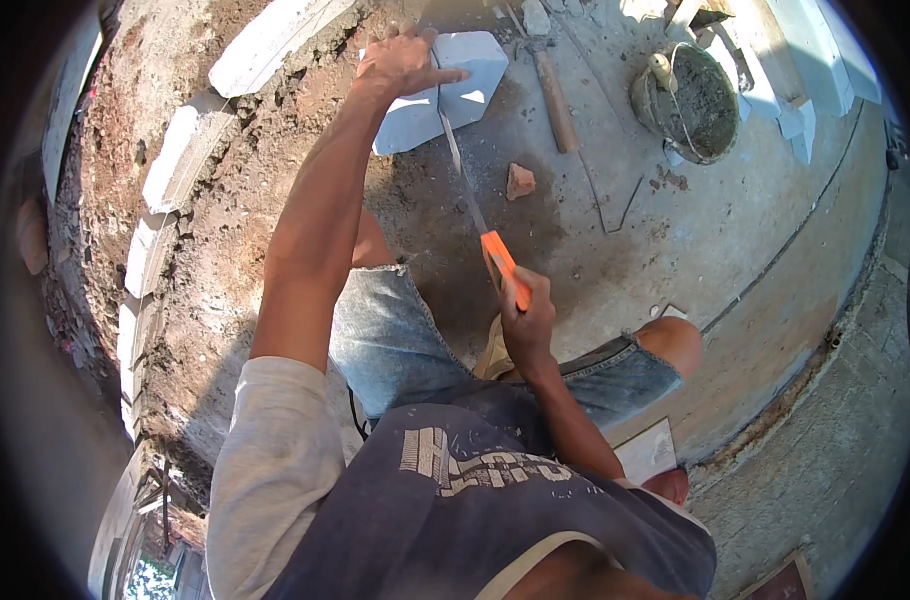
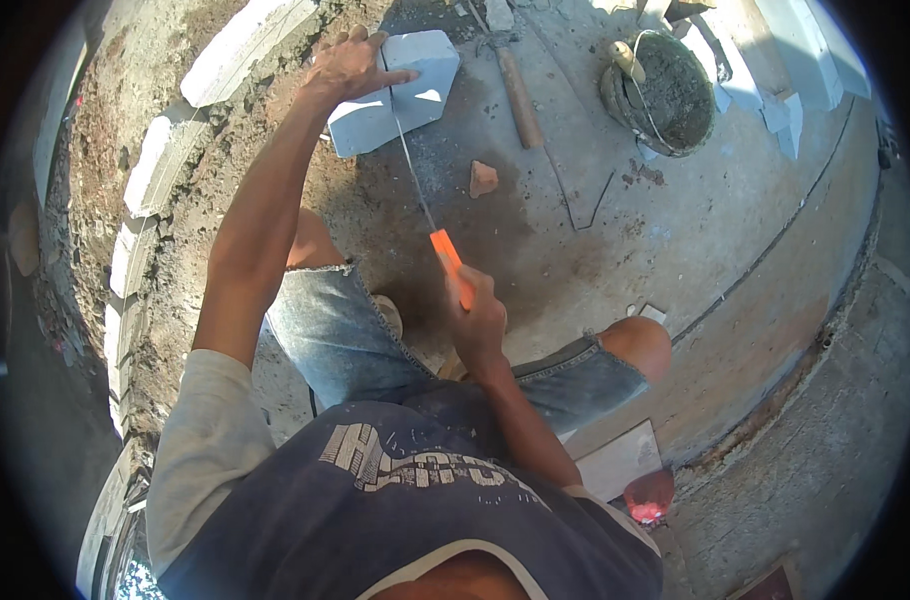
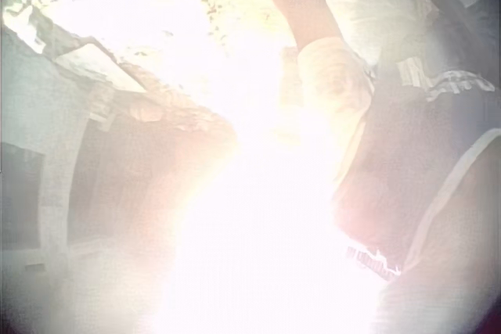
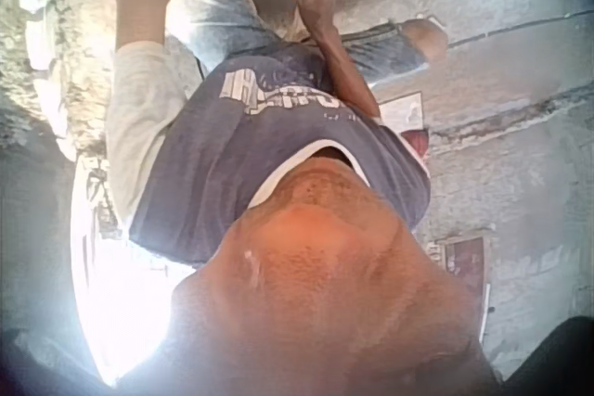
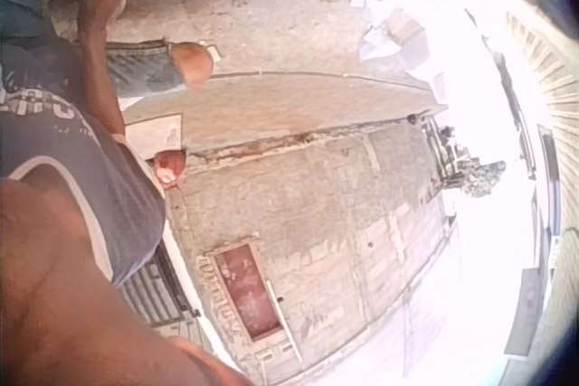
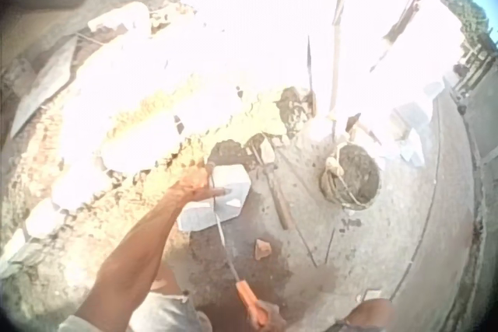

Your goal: Laying aerated concrete blocks to build a border or wall using mortar and tools.

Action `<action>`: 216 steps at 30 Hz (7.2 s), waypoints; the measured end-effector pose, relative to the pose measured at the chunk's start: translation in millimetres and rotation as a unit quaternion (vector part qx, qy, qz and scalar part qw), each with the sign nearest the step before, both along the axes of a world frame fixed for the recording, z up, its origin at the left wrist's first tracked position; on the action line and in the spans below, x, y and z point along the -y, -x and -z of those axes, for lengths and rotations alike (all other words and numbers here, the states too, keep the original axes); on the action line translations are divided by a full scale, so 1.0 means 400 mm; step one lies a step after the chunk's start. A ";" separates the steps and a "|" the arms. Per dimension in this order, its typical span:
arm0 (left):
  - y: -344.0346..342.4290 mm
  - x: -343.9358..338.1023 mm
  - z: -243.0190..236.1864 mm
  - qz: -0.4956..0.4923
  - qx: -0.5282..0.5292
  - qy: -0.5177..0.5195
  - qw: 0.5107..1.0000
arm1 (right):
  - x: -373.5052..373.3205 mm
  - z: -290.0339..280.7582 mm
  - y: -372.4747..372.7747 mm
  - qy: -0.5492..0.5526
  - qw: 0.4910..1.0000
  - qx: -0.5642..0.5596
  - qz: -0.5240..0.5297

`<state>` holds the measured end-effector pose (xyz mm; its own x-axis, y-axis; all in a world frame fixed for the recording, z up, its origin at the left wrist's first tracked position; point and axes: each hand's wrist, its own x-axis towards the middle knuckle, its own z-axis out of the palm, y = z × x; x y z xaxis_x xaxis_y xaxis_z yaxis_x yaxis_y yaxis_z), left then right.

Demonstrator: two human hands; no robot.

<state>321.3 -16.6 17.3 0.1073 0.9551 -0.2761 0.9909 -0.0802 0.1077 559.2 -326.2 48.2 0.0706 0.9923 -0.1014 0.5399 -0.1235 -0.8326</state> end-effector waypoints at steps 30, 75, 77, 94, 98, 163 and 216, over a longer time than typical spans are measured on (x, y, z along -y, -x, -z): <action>-0.013 -0.073 0.065 0.005 0.029 -0.022 0.999 | 0.098 0.106 0.019 -0.040 0.999 0.002 -0.018; 0.020 -0.077 0.057 -0.011 0.038 0.025 0.999 | 0.048 0.067 0.032 -0.021 0.999 -0.021 0.036; 0.054 -0.056 0.042 -0.008 0.043 0.048 0.998 | 0.157 -0.010 -0.018 -0.015 0.999 -0.029 0.024; 0.029 -0.036 0.026 -0.004 0.024 -0.004 1.000 | 0.032 0.057 0.028 -0.022 0.999 -0.041 0.020; -0.003 -0.065 0.056 0.007 0.063 0.021 0.998 | -0.174 0.131 0.111 0.011 0.992 -0.120 0.046; 0.112 -0.123 0.037 0.005 0.137 0.134 0.981 | 0.213 0.061 0.021 0.036 0.996 -0.054 0.063; 0.051 -0.138 -0.011 0.023 0.086 0.150 0.985 | -0.016 0.266 0.113 0.020 0.995 -0.084 0.051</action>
<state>300.9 38.5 21.9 0.2187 0.8266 -0.5185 0.9521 -0.0645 0.2988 513.9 -319.9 -58.2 0.1490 0.9758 -0.1602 0.3768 -0.2059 -0.9031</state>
